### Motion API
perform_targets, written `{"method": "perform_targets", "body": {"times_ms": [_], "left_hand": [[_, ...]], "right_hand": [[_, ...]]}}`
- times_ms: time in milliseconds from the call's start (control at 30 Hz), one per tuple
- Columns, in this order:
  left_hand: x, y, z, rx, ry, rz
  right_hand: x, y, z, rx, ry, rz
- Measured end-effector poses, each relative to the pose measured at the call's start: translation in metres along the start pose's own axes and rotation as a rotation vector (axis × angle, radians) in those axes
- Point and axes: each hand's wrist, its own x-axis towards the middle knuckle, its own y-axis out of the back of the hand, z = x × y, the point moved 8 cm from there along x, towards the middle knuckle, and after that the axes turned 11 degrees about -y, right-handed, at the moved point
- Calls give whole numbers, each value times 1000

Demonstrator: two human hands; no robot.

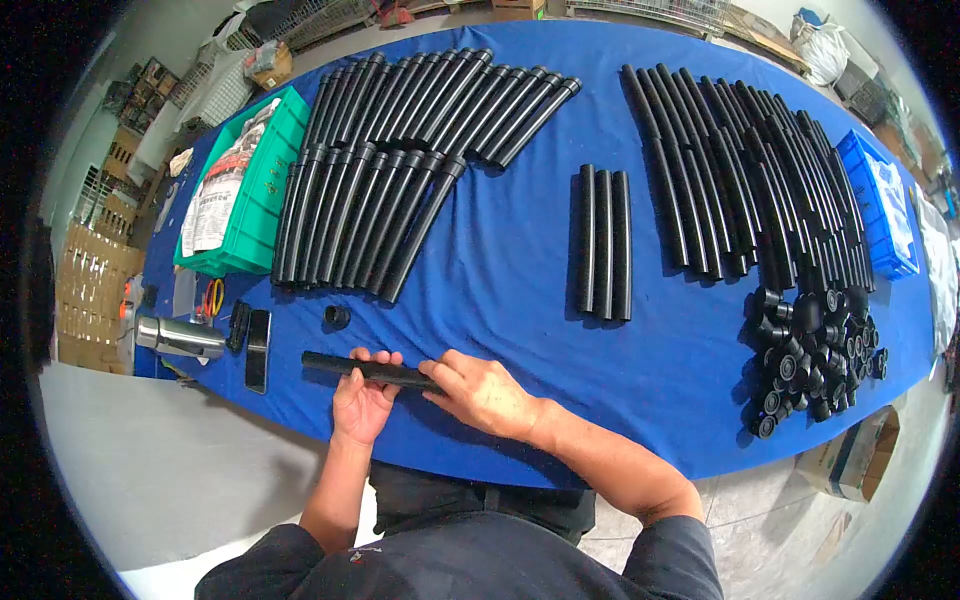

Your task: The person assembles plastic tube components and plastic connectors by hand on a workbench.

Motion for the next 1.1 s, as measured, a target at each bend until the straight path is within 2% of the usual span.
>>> {"method": "perform_targets", "body": {"times_ms": [33, 67, 167, 200, 300, 333, 433, 467, 567, 1100], "left_hand": [[0, 4, 0, -17, -6, -26], [0, 6, 1, -34, -11, -52], [1, 0, 1, 14, -17, -41], [1, -1, 1, -5, -4, -13], [1, 0, -2, -51, 17, 13], [0, 5, -1, -56, 13, -17], [0, 5, 0, -45, 0, -54], [1, 2, 1, -36, -3, -59], [1, -1, 0, -5, -2, -4], [-4, 3, 1, 19, -17, -3]], "right_hand": [[2, 2, 1, 30, -8, -3], [5, 2, 9, 191, -135, -88], [4, -3, 24, 306, -512, -250], [2, 0, 15, 102, -97, -4], [0, 2, -4, -151, 85, 48], [1, 6, -5, -75, 73, 32], [3, -5, 17, 350, -533, -344], [3, -6, 19, 372, -535, -345], [1, 1, 7, 123, -79, -33], [0, -2, 12, 152, -104, -32]]}}
